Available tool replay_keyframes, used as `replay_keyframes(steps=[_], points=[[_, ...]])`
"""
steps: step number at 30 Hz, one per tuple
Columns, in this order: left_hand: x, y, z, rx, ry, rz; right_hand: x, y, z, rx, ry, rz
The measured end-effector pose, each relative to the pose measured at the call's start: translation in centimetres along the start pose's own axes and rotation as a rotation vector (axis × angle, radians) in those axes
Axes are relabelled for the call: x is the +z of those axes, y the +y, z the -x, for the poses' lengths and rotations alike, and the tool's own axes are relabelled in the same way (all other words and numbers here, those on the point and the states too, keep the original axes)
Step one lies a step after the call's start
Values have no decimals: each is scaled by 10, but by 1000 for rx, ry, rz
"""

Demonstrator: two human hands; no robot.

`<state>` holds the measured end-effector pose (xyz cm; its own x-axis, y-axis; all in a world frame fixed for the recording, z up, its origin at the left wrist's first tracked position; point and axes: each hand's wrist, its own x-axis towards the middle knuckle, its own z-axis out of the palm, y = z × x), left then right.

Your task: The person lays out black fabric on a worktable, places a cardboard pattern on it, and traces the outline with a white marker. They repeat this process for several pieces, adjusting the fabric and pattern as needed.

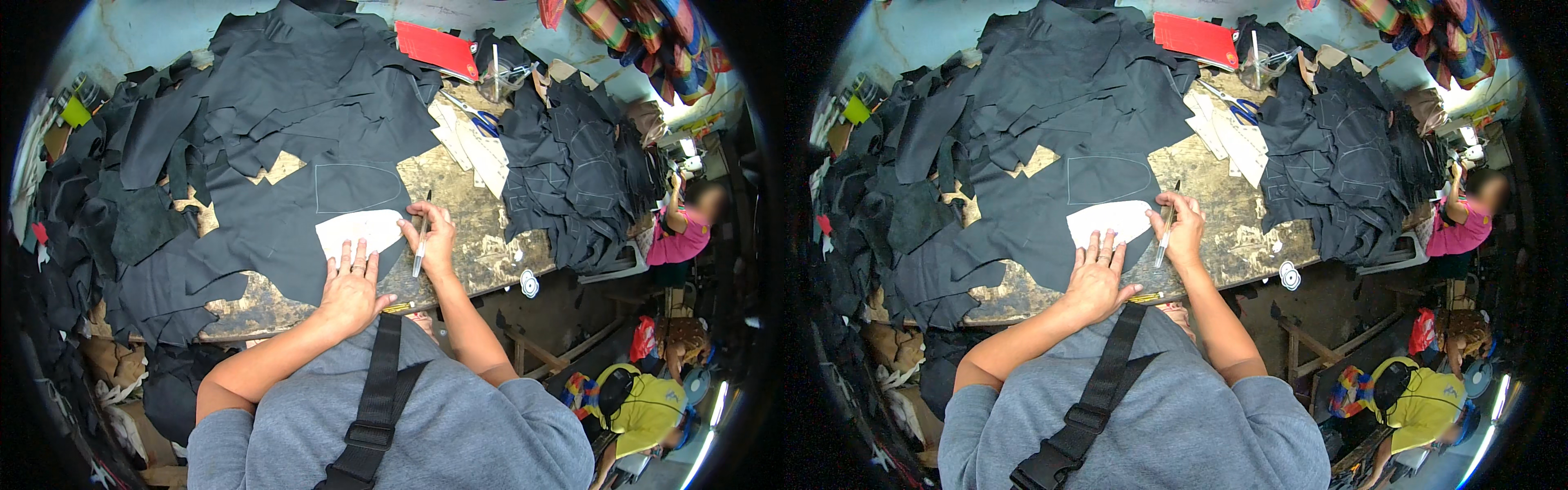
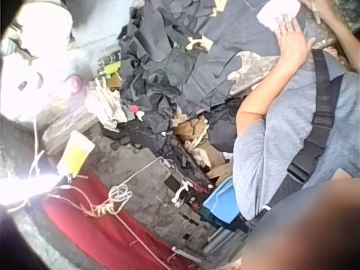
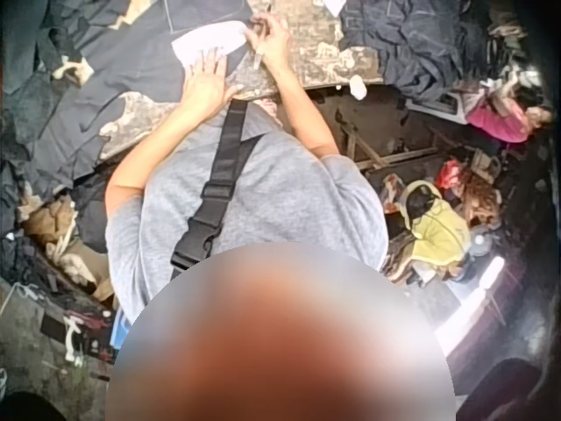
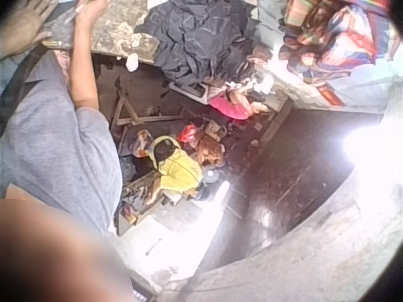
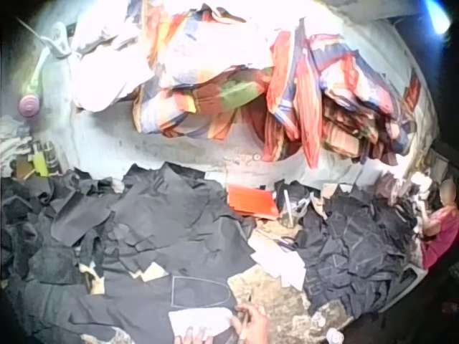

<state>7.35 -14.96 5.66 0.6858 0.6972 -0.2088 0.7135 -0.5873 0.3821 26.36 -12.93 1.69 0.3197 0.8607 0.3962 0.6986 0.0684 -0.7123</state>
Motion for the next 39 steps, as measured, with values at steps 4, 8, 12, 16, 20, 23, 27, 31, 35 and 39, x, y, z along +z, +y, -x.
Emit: replay_keyframes(steps=[4, 8, 12, 16, 20, 23, 27, 31, 35, 39], points=[[-1, -1, 0, 6, -7, -10, -9, 7, 1, 71, -126, -218], [-1, 0, 0, 0, -36, -31, -15, 9, 3, -11, -183, -146], [0, 1, -1, 9, -32, -25, -12, 13, 4, -35, -133, -177], [-2, 2, 0, 31, -15, -45, -13, 16, 5, -56, -172, -210], [-7, 7, -6, 41, -59, -68, -16, 0, -4, 54, -210, -263], [-10, 16, -11, 13, -102, -128, -22, -26, -15, 87, -247, -310], [-10, 29, -10, -60, -89, -152, -2, -66, -14, 152, -577, -636], [-8, 28, -10, 25, -277, -273, 17, -83, -17, 17, -936, -430], [-7, 25, -10, 67, -238, -260, 22, -85, -20, -225, -968, -285], [-12, 26, -13, 26, -293, -225, 32, -83, -24, -261, -892, -279]])
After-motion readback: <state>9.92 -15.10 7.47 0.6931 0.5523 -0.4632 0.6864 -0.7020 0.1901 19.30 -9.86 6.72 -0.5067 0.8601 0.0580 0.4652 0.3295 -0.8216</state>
